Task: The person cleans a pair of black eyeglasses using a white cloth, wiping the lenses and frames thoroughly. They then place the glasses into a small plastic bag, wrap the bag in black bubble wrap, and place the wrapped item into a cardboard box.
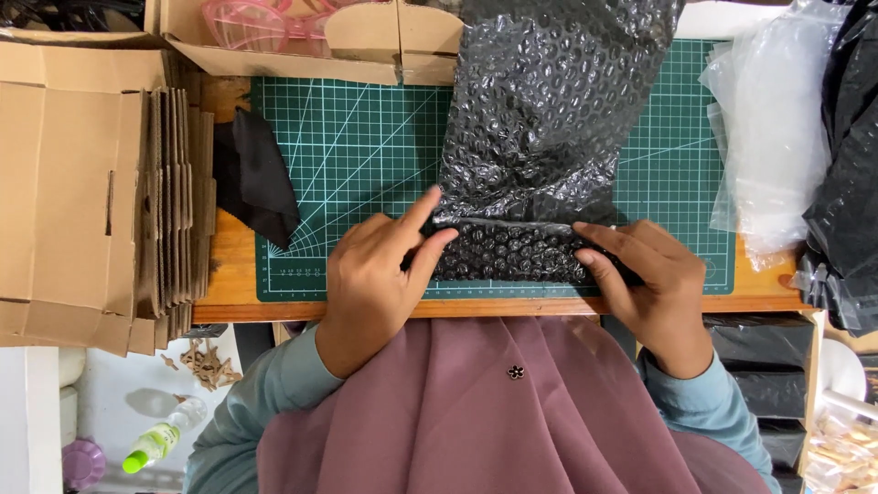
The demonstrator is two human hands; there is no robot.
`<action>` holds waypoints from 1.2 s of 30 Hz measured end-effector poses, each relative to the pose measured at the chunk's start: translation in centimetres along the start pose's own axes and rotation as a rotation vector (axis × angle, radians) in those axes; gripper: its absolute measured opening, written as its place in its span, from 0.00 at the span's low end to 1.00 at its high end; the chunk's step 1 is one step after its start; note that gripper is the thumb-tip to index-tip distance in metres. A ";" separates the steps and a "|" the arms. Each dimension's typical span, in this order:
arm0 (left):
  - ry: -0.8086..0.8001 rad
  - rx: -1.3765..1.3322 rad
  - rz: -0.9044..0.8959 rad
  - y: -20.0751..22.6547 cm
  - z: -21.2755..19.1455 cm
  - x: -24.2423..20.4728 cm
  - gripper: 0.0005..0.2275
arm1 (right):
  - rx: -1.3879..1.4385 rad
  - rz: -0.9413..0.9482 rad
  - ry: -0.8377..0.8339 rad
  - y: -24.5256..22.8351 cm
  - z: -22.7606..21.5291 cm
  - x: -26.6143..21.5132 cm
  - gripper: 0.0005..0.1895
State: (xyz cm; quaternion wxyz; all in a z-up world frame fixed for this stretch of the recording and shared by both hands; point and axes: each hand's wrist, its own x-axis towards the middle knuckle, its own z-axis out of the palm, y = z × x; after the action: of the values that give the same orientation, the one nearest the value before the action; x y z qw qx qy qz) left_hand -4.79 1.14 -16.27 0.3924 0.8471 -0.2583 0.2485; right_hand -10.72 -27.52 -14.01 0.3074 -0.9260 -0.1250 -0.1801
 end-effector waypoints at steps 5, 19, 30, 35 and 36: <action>0.045 0.135 0.143 0.2 -0.7 0.8 0.19 | -0.042 0.002 0.034 0.2 0.5 -0.4 0.08; -0.492 -0.081 0.310 0.7 -2.5 2.4 0.20 | -0.014 0.069 0.053 -0.5 -0.3 0.7 0.07; -0.410 0.027 0.373 0.5 -3.5 2.7 0.22 | 0.040 -0.265 -0.248 0.1 -2.3 1.2 0.30; -0.326 -0.019 0.324 0.0 -3.3 1.7 0.27 | 0.065 -0.229 -0.203 0.3 -1.8 0.7 0.18; -0.276 -0.004 0.304 0.0 -3.2 1.5 0.27 | 0.086 -0.205 -0.187 0.4 -1.7 0.5 0.19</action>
State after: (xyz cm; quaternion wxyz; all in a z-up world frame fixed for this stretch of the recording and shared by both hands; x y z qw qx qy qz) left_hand -4.38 3.32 -13.53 0.3131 0.8236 -0.4348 0.1859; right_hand -10.55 -28.84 -12.75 0.3139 -0.9071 -0.2545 -0.1179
